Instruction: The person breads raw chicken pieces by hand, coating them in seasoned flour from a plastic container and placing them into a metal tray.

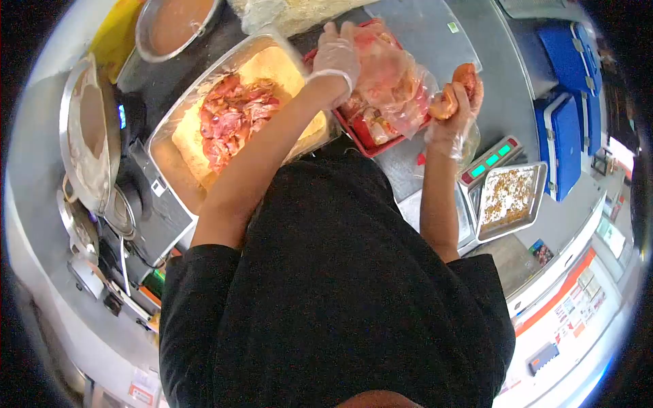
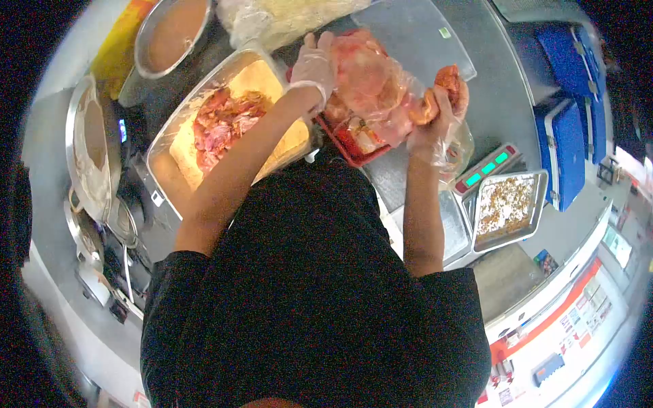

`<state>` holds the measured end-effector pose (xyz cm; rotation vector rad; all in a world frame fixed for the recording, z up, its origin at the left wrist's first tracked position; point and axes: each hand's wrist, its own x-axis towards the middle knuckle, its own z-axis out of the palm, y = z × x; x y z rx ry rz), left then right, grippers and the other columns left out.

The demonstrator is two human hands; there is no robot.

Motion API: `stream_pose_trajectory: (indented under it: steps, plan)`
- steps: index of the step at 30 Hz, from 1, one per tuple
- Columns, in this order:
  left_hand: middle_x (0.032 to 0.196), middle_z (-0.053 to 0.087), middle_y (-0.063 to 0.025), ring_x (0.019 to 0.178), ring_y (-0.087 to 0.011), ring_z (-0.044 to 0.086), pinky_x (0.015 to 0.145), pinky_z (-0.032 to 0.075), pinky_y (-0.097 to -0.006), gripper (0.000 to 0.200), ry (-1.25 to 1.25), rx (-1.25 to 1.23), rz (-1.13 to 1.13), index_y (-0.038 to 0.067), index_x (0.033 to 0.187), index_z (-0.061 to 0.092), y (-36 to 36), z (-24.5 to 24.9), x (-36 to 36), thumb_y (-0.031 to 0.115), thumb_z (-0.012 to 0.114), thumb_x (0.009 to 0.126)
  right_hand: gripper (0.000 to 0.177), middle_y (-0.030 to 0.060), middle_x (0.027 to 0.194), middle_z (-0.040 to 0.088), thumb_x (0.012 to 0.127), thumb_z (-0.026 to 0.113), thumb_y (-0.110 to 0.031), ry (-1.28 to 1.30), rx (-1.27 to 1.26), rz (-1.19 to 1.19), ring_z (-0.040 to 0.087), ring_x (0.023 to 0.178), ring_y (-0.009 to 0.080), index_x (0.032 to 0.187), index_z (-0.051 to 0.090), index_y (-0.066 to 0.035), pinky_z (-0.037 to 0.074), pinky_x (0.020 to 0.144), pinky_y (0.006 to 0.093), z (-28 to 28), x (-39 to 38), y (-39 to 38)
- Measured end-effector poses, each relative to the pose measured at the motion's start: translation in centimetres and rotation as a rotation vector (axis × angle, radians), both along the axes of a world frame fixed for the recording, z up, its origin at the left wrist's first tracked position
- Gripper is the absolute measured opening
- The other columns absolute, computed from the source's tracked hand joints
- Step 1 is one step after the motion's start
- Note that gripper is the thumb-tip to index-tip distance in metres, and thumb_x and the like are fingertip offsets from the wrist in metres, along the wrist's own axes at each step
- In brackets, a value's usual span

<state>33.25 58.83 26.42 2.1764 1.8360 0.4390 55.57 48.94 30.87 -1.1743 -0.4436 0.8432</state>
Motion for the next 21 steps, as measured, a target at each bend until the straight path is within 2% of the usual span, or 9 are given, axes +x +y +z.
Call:
stream_pose_trajectory:
  steps: [3,6,7,8,12,15,16,18,21]
  plan:
    - [0.153,0.044,-0.0284,0.139,-0.0422,0.047,0.116,0.04,-0.0476,0.051,-0.33,0.143,-0.158,0.006,0.149,0.044,-3.7,5.1,-6.0,0.022,0.055,0.102,0.06,0.0195,0.139,0.05,0.083,0.08,-0.021,-0.601,0.088,0.093,0.053,0.122,0.0344,0.136,0.055,-0.009,0.049,0.1,0.0459,0.2,-1.3,0.5]
    - [0.142,0.057,-0.0257,0.138,-0.032,0.052,0.115,0.042,-0.0435,0.052,-0.534,0.002,-0.112,0.001,0.146,0.047,-7.7,8.4,-11.9,0.025,0.058,0.101,0.064,0.0256,0.155,0.04,0.084,0.082,-0.027,-1.206,0.229,0.152,0.044,0.14,0.046,0.138,0.054,-0.009,0.043,0.112,0.0533,3.3,-3.1,-0.3]
    - [0.144,0.056,-0.0249,0.138,-0.0309,0.053,0.114,0.043,-0.0424,0.053,-0.659,-0.167,0.067,0.002,0.148,0.046,-9.1,8.6,-14.2,0.025,0.058,0.102,0.066,0.0269,0.159,0.038,0.084,0.083,-0.029,-1.332,0.265,0.171,0.041,0.143,0.0484,0.139,0.053,-0.01,0.042,0.114,0.0553,4.5,-4.3,-0.6]
    - [0.145,0.056,-0.0242,0.138,-0.0297,0.053,0.113,0.043,-0.0414,0.054,-0.782,-0.336,0.246,0.003,0.149,0.045,-10.9,8.1,-16.7,0.025,0.058,0.102,0.068,0.027,0.16,0.036,0.083,0.083,-0.029,-1.351,0.261,0.208,0.04,0.144,0.0488,0.141,0.051,-0.01,0.041,0.114,0.0565,5.8,-5.9,-1.3]
    - [0.148,0.056,-0.0186,0.132,-0.0261,0.059,0.108,0.048,-0.0371,0.053,-0.748,-0.045,0.501,0.005,0.152,0.045,-17.4,0.7,-26.4,0.025,0.058,0.105,0.071,0.0277,0.155,0.042,0.089,0.079,-0.034,-1.411,0.356,0.299,0.046,0.14,0.049,0.147,0.045,-0.01,0.042,0.113,0.0581,9.4,-10.6,-0.6]
    - [0.146,0.057,-0.0177,0.13,-0.0268,0.059,0.109,0.048,-0.0376,0.049,-0.69,0.026,0.755,0.003,0.149,0.048,-22.1,0.8,-33.8,0.023,0.06,0.105,0.063,0.0267,0.146,0.051,0.096,0.071,-0.036,-1.123,0.306,0.336,0.053,0.133,0.0433,0.144,0.046,-0.004,0.045,0.111,0.0544,8.9,-18.0,-0.9]
    - [0.146,0.057,-0.018,0.13,-0.0274,0.059,0.11,0.047,-0.038,0.048,-0.728,0.103,0.762,0.002,0.149,0.048,-23.6,-0.3,-35.4,0.02,0.059,0.105,0.06,0.0261,0.146,0.052,0.098,0.068,-0.036,-0.776,0.172,0.392,0.054,0.133,0.0413,0.143,0.046,-0.003,0.045,0.111,0.0531,8.4,-21.1,-1.7]
    - [0.144,0.057,-0.0186,0.131,-0.0285,0.058,0.111,0.046,-0.0389,0.045,-0.721,0.181,0.772,0.0,0.148,0.047,-26.1,-2.3,-37.9,0.012,0.056,0.106,0.052,0.0217,0.138,0.057,0.101,0.061,-0.036,-0.631,0.064,0.42,0.057,0.126,0.0375,0.137,0.05,-0.001,0.046,0.109,0.0497,6.7,-24.8,-2.5]
    - [0.154,0.05,-0.0164,0.142,-0.024,0.047,0.12,0.035,-0.0358,0.05,-0.923,0.053,0.845,-0.002,0.153,0.042,-27.4,-1.2,-37.8,0.015,0.055,0.107,0.044,0.0137,0.125,0.065,0.101,0.058,-0.033,-1.011,-0.085,0.587,0.062,0.113,0.0339,0.13,0.059,0.0,0.048,0.102,0.0442,2.4,-29.3,-2.3]
